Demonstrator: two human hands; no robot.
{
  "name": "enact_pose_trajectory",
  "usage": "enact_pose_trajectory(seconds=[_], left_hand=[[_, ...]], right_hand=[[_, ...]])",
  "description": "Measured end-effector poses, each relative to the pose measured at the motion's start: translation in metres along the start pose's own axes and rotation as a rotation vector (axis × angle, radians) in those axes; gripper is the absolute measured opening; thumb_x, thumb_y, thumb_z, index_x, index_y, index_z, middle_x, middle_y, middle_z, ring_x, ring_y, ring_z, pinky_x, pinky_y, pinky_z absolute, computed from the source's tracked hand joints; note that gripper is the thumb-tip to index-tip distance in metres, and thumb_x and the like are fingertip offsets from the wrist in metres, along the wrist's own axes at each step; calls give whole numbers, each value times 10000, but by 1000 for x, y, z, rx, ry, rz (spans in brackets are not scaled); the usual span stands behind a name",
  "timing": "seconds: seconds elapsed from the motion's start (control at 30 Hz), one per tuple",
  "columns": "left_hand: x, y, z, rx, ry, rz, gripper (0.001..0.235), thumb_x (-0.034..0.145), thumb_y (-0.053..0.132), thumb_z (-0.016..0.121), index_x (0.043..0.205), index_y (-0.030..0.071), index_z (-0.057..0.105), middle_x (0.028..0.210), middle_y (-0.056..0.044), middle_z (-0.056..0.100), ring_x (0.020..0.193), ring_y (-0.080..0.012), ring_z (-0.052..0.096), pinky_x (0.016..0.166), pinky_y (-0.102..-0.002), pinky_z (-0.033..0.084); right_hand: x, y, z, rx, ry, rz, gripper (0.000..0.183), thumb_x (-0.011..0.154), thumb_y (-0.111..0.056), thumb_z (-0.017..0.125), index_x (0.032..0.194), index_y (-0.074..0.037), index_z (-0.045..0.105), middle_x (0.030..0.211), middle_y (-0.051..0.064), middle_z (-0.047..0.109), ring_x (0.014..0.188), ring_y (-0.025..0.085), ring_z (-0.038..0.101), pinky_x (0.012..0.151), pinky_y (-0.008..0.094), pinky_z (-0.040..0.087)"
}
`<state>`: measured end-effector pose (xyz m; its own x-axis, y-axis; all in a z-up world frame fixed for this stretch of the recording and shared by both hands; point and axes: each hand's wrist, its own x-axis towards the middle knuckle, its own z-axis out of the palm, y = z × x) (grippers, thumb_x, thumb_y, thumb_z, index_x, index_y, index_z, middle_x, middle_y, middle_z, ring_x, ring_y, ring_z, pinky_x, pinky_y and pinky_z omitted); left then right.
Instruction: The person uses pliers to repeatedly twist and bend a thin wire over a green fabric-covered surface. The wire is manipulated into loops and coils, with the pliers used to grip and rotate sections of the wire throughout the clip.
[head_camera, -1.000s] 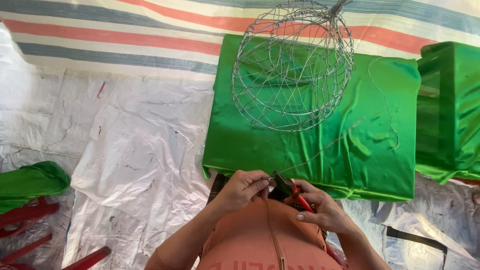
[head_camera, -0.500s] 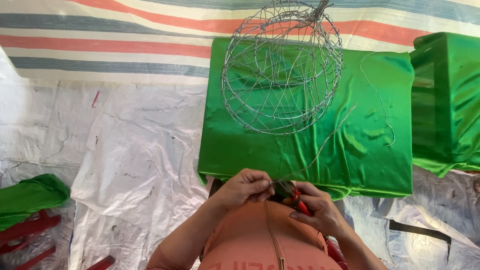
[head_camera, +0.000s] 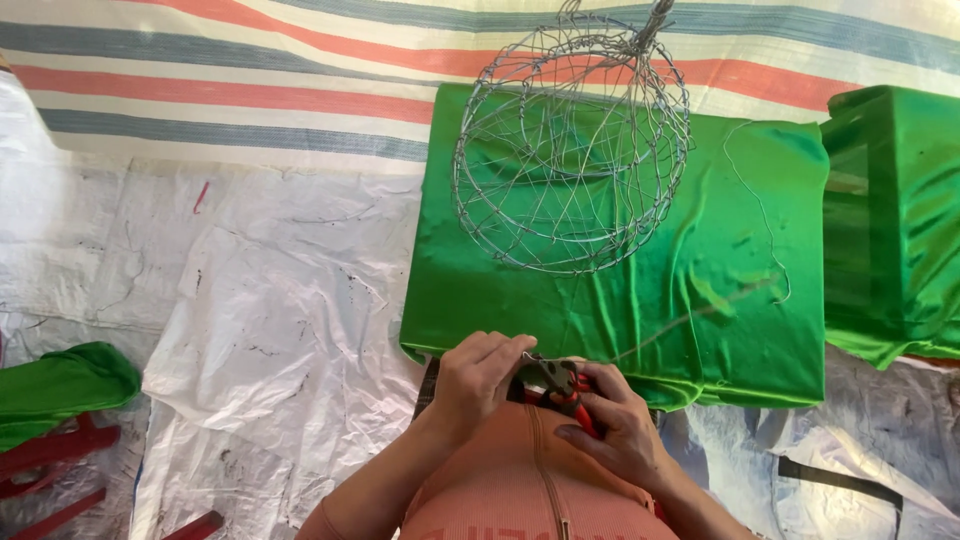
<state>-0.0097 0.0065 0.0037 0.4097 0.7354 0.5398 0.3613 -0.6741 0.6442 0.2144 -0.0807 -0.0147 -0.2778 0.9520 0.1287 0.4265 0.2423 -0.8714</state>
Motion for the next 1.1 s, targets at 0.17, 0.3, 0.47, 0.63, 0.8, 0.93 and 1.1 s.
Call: enact_pose_trajectory(seconds=[0.17,0.3,0.47,0.63,0.8,0.93,1.1], left_hand=[[2,0,1,-53,-89,-80,138,1011,48,635,1136,11,683,785,-89,679,626,-210,634,548,-313,497],[-1,-2,6,-8,-132,-79,225,938,-29,675,1160,-4,702,845,-105,742,665,-218,690,565,-314,560],[0,3,10,39,-155,-131,199,965,14,662,1158,2,710,844,-95,741,644,-210,681,530,-322,546],[-4,6,13,86,-154,-147,256,969,-1,644,1221,8,686,804,-81,721,599,-192,646,486,-309,503],[-8,8,19,52,-180,-183,308,973,17,633,1279,-3,660,962,-127,779,718,-235,735,583,-332,583],[-5,9,21,89,-147,-147,232,951,0,683,1183,-3,690,828,-87,731,641,-198,675,535,-321,550],[-2,7,21,97,-137,-136,217,962,-4,665,1177,-20,695,830,-95,724,647,-200,668,547,-317,554]], right_hand=[[0,2,2,-29,61,-11,317,863,-285,797,1090,-66,774,1371,171,585,1203,325,601,979,456,526],[-2,5,3,-34,85,-6,287,844,-249,815,1062,-66,779,1369,163,587,1140,307,600,952,442,529],[-5,7,7,-1,109,46,285,828,-210,830,1064,-58,782,1358,172,588,1244,311,627,1028,410,547],[-10,14,12,-32,126,114,204,806,-182,834,933,-33,780,1348,173,607,1170,292,693,994,377,576],[-9,21,11,-251,171,18,190,842,-191,788,822,-29,691,1352,152,632,984,281,649,776,364,547],[-9,21,11,-299,222,-35,180,858,-190,790,879,-31,709,1370,190,610,969,318,659,817,400,546],[-16,19,10,-43,117,173,255,792,-183,841,1017,-68,801,1395,172,608,1178,276,704,993,361,562]])
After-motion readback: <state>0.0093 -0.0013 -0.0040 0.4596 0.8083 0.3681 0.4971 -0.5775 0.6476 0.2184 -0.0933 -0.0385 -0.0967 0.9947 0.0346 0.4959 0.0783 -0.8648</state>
